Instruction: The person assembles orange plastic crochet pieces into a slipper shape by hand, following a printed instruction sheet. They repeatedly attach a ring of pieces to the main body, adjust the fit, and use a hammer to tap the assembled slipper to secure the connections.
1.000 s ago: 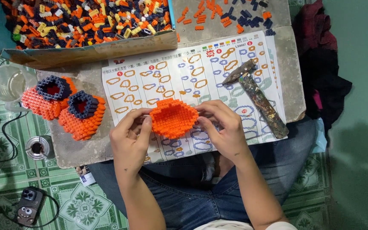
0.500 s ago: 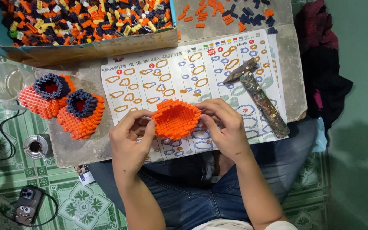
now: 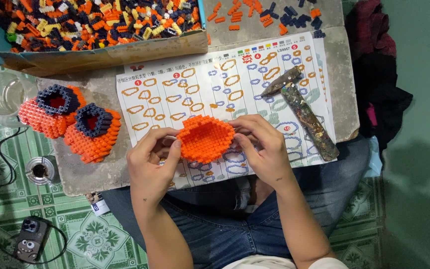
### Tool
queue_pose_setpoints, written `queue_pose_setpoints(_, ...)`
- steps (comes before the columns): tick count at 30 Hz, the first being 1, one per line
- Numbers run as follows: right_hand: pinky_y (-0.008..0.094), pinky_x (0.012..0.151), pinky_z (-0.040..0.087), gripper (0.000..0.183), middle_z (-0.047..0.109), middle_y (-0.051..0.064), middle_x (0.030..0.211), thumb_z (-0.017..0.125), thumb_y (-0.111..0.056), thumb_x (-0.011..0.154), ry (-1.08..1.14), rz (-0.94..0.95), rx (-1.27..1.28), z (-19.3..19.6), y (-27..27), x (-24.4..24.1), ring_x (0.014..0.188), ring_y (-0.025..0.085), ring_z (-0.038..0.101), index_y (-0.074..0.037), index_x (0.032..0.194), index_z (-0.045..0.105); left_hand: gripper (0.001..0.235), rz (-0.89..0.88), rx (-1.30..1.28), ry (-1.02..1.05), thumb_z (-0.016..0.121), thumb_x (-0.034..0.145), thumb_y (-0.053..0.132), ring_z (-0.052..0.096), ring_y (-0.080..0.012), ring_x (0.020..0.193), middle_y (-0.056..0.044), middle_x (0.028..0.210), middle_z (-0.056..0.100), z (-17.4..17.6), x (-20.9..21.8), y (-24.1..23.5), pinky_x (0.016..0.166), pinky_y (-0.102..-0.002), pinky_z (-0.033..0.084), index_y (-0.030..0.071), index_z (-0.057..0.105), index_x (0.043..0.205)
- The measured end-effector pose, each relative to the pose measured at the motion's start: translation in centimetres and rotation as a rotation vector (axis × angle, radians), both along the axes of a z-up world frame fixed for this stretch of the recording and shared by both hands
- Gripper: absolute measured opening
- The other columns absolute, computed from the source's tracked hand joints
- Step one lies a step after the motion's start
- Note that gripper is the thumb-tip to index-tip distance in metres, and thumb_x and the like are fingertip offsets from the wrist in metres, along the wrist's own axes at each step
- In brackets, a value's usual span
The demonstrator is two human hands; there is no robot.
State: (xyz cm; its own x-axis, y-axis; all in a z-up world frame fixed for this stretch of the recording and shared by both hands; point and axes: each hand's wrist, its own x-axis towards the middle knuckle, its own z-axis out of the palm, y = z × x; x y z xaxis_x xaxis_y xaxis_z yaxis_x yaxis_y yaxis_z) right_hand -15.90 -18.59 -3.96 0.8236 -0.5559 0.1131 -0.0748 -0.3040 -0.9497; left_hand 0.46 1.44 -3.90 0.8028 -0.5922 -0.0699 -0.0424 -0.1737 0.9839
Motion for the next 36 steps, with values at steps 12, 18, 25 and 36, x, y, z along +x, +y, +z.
queue_pose_setpoints(12, 0.048, 0.082, 0.073, 0.028, 0.077, 0.020, 0.120, 0.070, 0.002, 0.108, -0.012, 0.008, -0.009, -0.14, -0.05, -0.05, 0.103, 0.040, 0.085, -0.001, 0.134, 0.078, 0.015, 0.003, 0.010, 0.013, 0.080, 0.102, 0.003, 0.079, -0.0253, 0.087, -0.018, 0.097, 0.072, 0.02, -0.09, 0.12, 0.075, -0.038, 0.072, 0.000, 0.082, 0.117)
queue_pose_setpoints(18, 0.049, 0.082, 0.072, 0.027, 0.077, 0.020, 0.121, 0.070, 0.000, 0.108, -0.005, 0.010, -0.009, -0.11, -0.07, -0.08, 0.103, 0.041, 0.085, -0.002, 0.134, 0.078, 0.014, 0.000, 0.007, 0.009, 0.079, 0.103, 0.003, 0.079, -0.0246, 0.086, -0.017, 0.096, 0.072, 0.03, -0.04, 0.04, 0.074, -0.037, 0.072, 0.000, 0.082, 0.117)
queue_pose_setpoints(25, 0.050, 0.082, 0.072, 0.027, 0.077, 0.021, 0.121, 0.071, 0.001, 0.108, -0.006, 0.010, -0.014, -0.11, -0.10, -0.11, 0.103, 0.042, 0.085, -0.001, 0.134, 0.078, 0.015, 0.006, 0.006, 0.013, 0.079, 0.103, 0.003, 0.079, -0.0246, 0.086, -0.018, 0.096, 0.072, -0.19, -0.08, 0.09, 0.074, -0.037, 0.072, -0.001, 0.082, 0.117)
queue_pose_setpoints(36, 0.051, 0.081, 0.072, 0.028, 0.076, 0.020, 0.121, 0.072, 0.004, 0.107, -0.037, 0.010, -0.052, 0.14, -0.06, -0.06, 0.101, 0.040, 0.085, 0.000, 0.134, 0.078, 0.015, 0.022, 0.012, 0.007, 0.079, 0.105, 0.007, 0.077, -0.0244, 0.084, -0.019, 0.095, 0.073, -0.60, -0.21, 0.14, 0.071, -0.037, 0.071, -0.001, 0.082, 0.117)
